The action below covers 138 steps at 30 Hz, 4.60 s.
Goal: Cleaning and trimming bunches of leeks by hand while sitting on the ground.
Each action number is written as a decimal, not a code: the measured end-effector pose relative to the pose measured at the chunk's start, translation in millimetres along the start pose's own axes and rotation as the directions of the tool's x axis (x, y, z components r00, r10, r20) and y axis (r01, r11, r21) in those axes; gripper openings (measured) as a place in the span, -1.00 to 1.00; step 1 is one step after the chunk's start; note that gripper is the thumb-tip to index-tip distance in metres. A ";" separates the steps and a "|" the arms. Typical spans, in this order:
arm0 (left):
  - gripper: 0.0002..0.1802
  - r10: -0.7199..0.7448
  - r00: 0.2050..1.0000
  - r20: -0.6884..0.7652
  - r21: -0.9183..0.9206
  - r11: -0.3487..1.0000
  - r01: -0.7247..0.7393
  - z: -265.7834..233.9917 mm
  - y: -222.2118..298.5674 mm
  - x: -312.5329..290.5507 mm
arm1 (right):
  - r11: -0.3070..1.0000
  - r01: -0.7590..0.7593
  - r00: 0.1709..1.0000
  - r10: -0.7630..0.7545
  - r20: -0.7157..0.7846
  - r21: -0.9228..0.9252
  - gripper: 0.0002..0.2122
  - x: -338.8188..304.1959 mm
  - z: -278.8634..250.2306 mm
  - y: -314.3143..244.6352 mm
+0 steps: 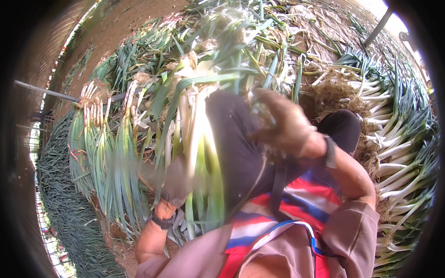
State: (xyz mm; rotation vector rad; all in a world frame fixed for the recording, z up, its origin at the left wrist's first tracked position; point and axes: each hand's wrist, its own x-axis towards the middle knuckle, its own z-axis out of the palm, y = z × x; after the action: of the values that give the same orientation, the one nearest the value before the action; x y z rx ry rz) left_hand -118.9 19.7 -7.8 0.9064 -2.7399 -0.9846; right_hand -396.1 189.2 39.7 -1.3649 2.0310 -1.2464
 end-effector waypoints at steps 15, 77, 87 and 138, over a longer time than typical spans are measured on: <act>-0.13 -0.170 0.985 0.044 -0.013 0.985 0.170 49.1 35.0 -20.2 | 0.682 0.251 0.950 -0.311 0.039 -0.687 -0.97 116.0 48.9 66.4; -0.35 -0.025 0.999 -0.023 -0.158 0.987 0.021 60.7 43.5 -26.8 | -0.017 -0.013 0.984 -0.176 -0.010 -1.000 -0.71 275.2 -160.0 251.3; -0.46 -0.095 0.990 -0.105 -0.041 0.995 0.091 63.8 34.2 -39.9 | 0.984 -0.036 0.648 0.155 0.746 -0.174 -0.81 113.1 -10.6 42.0; 0.18 0.050 0.945 -0.323 0.019 0.999 -0.046 52.5 15.4 -3.4 | 0.786 0.601 0.799 -0.594 0.095 -0.145 -0.87 125.2 71.2 -30.2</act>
State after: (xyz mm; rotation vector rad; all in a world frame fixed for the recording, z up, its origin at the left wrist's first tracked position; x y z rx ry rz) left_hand -138.3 60.1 -39.4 0.9061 -2.4803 -0.7362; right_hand -385.0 42.6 46.1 -2.2219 1.7496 -1.2747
